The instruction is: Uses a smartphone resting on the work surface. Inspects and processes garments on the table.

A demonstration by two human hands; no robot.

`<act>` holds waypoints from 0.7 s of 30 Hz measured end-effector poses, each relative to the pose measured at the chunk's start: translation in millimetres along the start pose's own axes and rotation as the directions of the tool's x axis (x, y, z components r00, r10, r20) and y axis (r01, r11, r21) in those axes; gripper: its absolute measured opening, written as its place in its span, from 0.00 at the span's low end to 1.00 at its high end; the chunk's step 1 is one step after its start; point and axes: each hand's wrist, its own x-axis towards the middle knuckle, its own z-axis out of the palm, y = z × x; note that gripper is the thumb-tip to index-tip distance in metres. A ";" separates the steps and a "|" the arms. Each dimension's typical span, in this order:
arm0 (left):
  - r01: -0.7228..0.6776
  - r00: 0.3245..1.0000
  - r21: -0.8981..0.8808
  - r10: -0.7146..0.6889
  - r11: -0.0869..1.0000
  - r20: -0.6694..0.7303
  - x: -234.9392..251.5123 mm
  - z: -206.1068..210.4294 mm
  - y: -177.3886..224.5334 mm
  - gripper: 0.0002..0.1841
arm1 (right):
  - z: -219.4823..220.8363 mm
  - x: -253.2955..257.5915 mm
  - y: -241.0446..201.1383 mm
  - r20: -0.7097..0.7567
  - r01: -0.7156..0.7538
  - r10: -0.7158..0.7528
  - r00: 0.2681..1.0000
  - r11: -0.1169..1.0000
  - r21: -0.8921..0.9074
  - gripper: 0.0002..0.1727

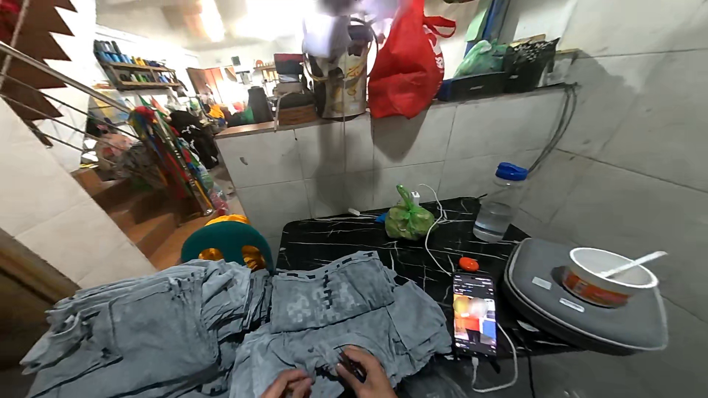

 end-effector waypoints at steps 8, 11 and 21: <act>-0.157 0.984 0.445 0.102 0.882 0.146 21.7 25.0 -10.7 0.19 | 0.9 -4.9 -4.3 0.022 0.071 -0.068 0.997 0.975 -0.213 0.16; -0.131 0.991 0.442 0.111 0.887 0.072 25.9 19.3 -16.6 0.19 | -13.0 -16.4 -28.0 0.057 -0.007 0.051 0.997 0.808 -0.589 0.32; 0.093 0.995 0.335 -0.081 0.938 -0.052 40.9 -21.6 -18.2 0.14 | -72.6 -26.6 -25.5 -0.153 -0.117 0.002 0.988 0.658 -0.744 0.17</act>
